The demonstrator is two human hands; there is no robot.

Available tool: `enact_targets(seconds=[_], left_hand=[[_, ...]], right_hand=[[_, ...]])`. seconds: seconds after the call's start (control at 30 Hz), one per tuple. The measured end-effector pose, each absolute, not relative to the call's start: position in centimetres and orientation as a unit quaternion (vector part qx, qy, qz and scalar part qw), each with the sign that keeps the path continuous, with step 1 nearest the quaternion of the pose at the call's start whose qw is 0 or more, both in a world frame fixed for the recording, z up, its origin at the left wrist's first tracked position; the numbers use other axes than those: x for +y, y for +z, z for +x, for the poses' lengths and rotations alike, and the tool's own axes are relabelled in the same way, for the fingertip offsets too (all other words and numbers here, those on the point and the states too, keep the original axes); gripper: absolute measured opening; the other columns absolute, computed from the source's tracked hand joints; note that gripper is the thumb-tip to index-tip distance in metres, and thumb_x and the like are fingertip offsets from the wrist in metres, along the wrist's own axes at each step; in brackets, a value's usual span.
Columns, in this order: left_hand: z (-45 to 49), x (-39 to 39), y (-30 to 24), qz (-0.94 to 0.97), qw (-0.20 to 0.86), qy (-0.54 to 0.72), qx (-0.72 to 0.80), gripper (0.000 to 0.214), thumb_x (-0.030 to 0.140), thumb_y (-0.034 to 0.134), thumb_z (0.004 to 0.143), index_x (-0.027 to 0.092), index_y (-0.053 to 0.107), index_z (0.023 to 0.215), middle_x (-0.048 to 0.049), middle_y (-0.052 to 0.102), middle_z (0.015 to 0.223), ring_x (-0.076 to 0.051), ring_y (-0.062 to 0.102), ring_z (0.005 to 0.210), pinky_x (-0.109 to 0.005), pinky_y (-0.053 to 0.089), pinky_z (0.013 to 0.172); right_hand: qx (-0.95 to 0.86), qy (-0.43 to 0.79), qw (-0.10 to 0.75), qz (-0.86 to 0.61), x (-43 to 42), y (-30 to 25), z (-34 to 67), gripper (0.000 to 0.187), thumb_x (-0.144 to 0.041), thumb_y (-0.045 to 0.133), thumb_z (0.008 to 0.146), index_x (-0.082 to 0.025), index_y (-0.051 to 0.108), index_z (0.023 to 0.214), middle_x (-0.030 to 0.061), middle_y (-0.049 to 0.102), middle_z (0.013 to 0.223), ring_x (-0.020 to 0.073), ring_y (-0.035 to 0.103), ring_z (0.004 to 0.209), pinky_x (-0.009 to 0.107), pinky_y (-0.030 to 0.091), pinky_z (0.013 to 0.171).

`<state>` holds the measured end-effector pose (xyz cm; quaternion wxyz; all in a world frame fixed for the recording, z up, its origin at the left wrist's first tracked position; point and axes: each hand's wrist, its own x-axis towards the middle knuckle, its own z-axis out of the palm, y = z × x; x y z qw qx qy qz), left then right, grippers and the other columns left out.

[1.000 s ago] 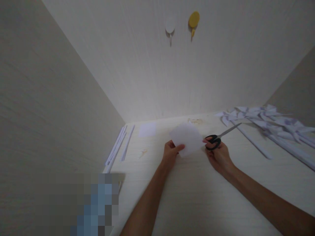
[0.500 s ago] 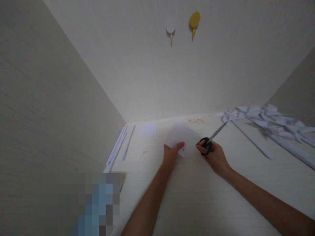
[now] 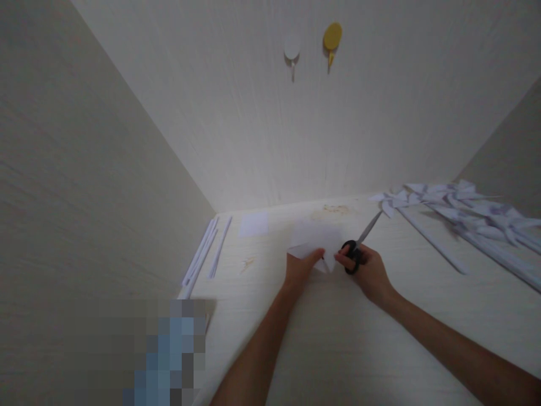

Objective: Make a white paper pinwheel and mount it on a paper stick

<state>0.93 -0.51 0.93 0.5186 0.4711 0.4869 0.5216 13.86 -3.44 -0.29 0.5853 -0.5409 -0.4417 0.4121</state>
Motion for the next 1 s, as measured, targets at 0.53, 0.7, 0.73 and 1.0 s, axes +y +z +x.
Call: enact_targets(seconds=[0.53, 0.7, 0.73, 1.0], left_hand=[[0.6, -0.2, 1.3, 0.427, 0.497, 0.556, 0.511, 0.029, 0.024, 0.065, 0.052, 0.014, 0.059, 0.079, -0.006, 0.063, 0.08, -0.017, 0.058, 0.075, -0.031, 0.042, 0.073], [0.8, -0.4, 1.6, 0.435, 0.498, 0.551, 0.509, 0.027, 0.021, 0.065, 0.053, 0.014, 0.06, 0.079, -0.006, 0.064, 0.079, -0.017, 0.058, 0.074, -0.031, 0.042, 0.074], [0.9, -0.4, 1.6, 0.437, 0.5, 0.549, 0.507, 0.026, 0.02, 0.065, 0.053, 0.014, 0.06, 0.079, -0.006, 0.064, 0.079, -0.017, 0.058, 0.074, -0.031, 0.042, 0.074], [0.9, -0.4, 1.3, 0.457, 0.502, 0.544, 0.493, 0.024, 0.021, 0.064, 0.054, 0.014, 0.061, 0.077, -0.0065, 0.064, 0.08, -0.018, 0.058, 0.076, -0.031, 0.042, 0.073]], right_hand=[[-0.527, 0.454, 0.52, -0.496, -3.5, -0.5, 13.8, 0.02, -0.022, 0.068, 0.053, -0.017, 0.05, 0.06, 0.0015, 0.062, 0.063, 0.0117, 0.052, 0.054, 0.022, 0.04, 0.048], [-0.535, 0.448, 0.518, -0.495, -3.5, -0.6, 13.9, 0.019, -0.022, 0.067, 0.054, -0.017, 0.051, 0.061, -0.0002, 0.059, 0.059, 0.0106, 0.051, 0.051, 0.021, 0.039, 0.046], [-0.532, 0.451, 0.521, -0.491, -3.5, -0.7, 13.9, 0.019, -0.022, 0.067, 0.054, -0.017, 0.05, 0.061, -0.0005, 0.058, 0.059, 0.0106, 0.051, 0.052, 0.021, 0.039, 0.046], [-0.518, 0.457, 0.531, -0.49, -3.4, -0.8, 13.9, 0.022, -0.024, 0.068, 0.052, -0.017, 0.049, 0.06, -0.0014, 0.057, 0.058, 0.0104, 0.049, 0.051, 0.021, 0.038, 0.046]])
